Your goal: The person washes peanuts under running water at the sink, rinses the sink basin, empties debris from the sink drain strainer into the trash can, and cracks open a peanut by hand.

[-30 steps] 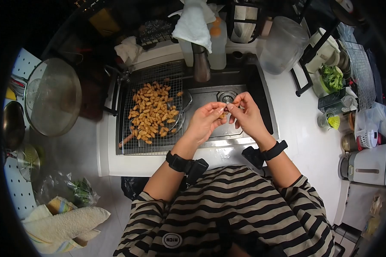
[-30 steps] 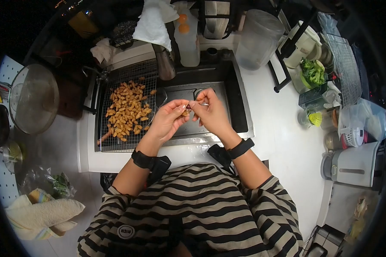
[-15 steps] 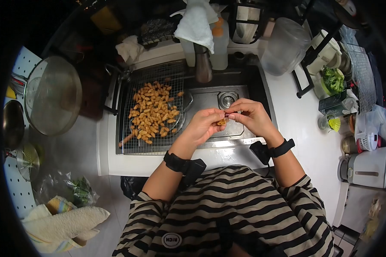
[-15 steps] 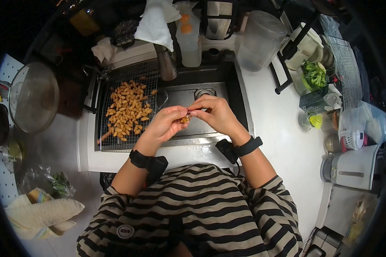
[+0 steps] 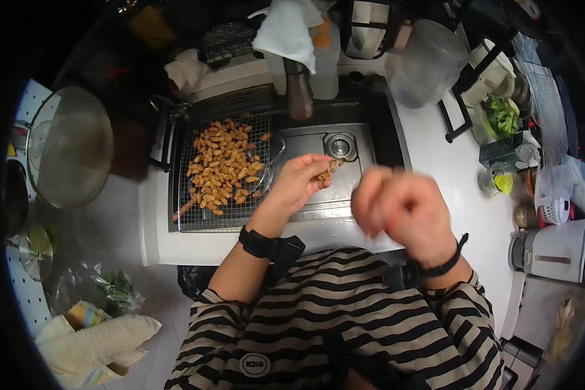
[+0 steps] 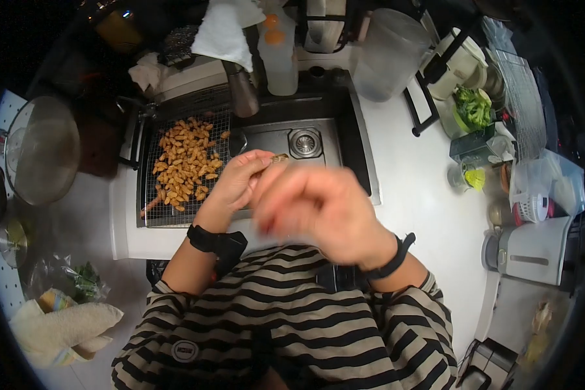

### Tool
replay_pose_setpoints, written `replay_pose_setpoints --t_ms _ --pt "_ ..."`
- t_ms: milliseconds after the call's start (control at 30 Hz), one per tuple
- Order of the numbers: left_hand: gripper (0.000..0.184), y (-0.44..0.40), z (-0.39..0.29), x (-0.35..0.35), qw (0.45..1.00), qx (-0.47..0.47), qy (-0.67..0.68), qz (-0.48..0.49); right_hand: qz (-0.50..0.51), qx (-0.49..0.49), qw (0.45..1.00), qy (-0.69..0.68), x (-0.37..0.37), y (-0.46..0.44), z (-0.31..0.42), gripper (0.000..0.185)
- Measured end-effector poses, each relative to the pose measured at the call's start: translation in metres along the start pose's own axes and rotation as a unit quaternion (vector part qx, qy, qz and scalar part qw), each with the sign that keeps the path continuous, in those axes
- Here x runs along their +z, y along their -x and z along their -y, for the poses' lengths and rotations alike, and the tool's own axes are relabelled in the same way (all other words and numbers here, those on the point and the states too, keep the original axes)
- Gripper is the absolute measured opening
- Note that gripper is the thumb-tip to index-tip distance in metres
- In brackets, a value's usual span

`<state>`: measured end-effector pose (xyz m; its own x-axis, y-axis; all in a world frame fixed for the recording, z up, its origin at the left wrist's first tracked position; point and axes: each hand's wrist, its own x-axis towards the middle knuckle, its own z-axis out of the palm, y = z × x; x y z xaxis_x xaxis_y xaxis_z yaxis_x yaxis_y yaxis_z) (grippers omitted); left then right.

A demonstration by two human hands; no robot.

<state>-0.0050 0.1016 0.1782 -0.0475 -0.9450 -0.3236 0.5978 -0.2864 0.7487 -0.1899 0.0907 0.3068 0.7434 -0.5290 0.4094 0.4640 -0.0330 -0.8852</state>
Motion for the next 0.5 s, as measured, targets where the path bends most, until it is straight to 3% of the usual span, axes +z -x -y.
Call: replay_pose_setpoints --t_ms 33,167,233,333,400,500 --pt "0.014 0.0 0.0 0.001 1.0 0.005 0.002 0.005 0.024 0.025 0.991 -0.13 0.015 0.007 0.013 0.01" --pt "0.012 0.002 -0.002 0.008 1.0 0.003 -0.009 0.009 0.203 -0.06 0.909 -0.36 0.042 0.003 0.036 0.015" --pt "0.011 0.001 -0.002 0.009 1.0 0.004 -0.012 0.01 0.11 -0.062 0.884 -0.449 0.067 0.021 0.042 0.013" --pt "0.011 0.0 -0.002 0.008 1.0 0.008 -0.015 0.013 0.128 -0.101 0.872 -0.462 0.066 0.01 0.037 0.012" --pt "0.011 0.002 -0.002 0.007 1.0 0.005 -0.013 0.013 0.22 -0.067 0.883 -0.409 0.048 0.004 0.038 0.015" --pt "0.011 0.001 0.0 0.004 1.0 0.003 -0.012 0.018 0.224 -0.129 0.891 -0.372 0.05 0.003 0.032 0.014"
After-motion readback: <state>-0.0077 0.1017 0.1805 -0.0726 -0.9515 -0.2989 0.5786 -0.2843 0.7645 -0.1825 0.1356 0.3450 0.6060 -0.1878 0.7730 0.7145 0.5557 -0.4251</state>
